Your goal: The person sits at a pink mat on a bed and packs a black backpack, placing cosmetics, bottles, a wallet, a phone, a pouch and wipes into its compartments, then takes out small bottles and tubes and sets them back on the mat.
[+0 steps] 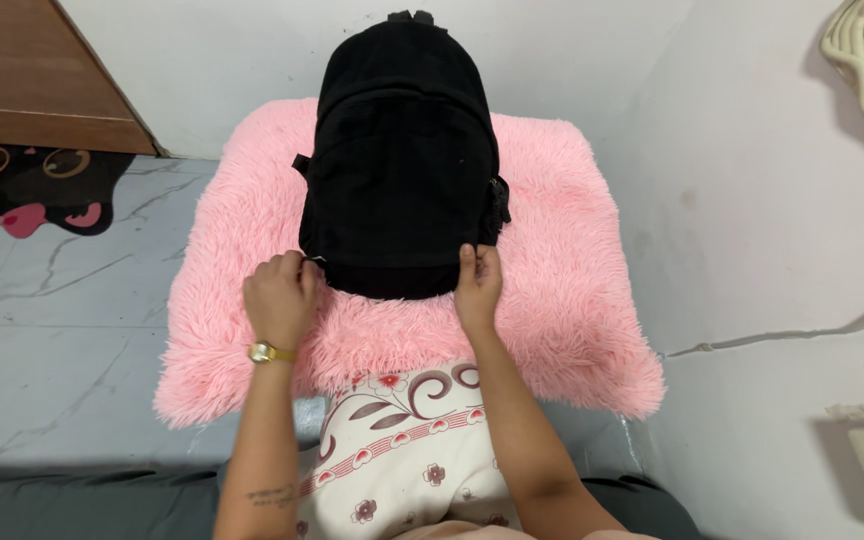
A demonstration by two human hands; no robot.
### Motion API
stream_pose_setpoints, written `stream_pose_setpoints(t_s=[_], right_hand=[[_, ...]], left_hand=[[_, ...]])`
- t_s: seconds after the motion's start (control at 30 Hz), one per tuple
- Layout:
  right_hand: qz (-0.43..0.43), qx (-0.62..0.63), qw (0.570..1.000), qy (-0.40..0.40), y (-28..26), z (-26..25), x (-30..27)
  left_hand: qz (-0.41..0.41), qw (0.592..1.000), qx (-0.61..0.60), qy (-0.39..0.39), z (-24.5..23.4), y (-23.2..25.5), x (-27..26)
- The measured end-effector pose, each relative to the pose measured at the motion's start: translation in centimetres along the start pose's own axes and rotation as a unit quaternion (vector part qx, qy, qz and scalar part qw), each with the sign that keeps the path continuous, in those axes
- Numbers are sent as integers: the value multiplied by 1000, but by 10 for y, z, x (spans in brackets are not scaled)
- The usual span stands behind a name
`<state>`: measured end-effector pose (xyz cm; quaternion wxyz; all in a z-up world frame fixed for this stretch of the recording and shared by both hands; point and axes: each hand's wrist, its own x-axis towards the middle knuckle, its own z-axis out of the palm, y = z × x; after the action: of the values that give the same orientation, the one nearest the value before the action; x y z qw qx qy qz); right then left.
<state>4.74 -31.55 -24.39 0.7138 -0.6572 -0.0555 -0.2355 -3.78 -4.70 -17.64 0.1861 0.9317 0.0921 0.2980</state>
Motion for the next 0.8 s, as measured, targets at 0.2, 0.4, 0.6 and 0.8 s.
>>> stream_pose_setpoints(t_s=[0.2, 0.4, 0.6, 0.8], right_hand=[[-15, 70, 997, -11, 11, -13, -5], [-87, -88, 992, 24, -22, -13, 45], [8, 28, 986, -164, -48, 18, 127], [-6, 164, 977, -135, -53, 53, 128]], left_hand=[[-4, 944, -328, 43, 23, 21, -6], [-44, 860, -509, -14, 60, 7, 73], [-29, 867, -494, -61, 93, 3, 110], [0, 806, -590, -33, 61, -1, 125]])
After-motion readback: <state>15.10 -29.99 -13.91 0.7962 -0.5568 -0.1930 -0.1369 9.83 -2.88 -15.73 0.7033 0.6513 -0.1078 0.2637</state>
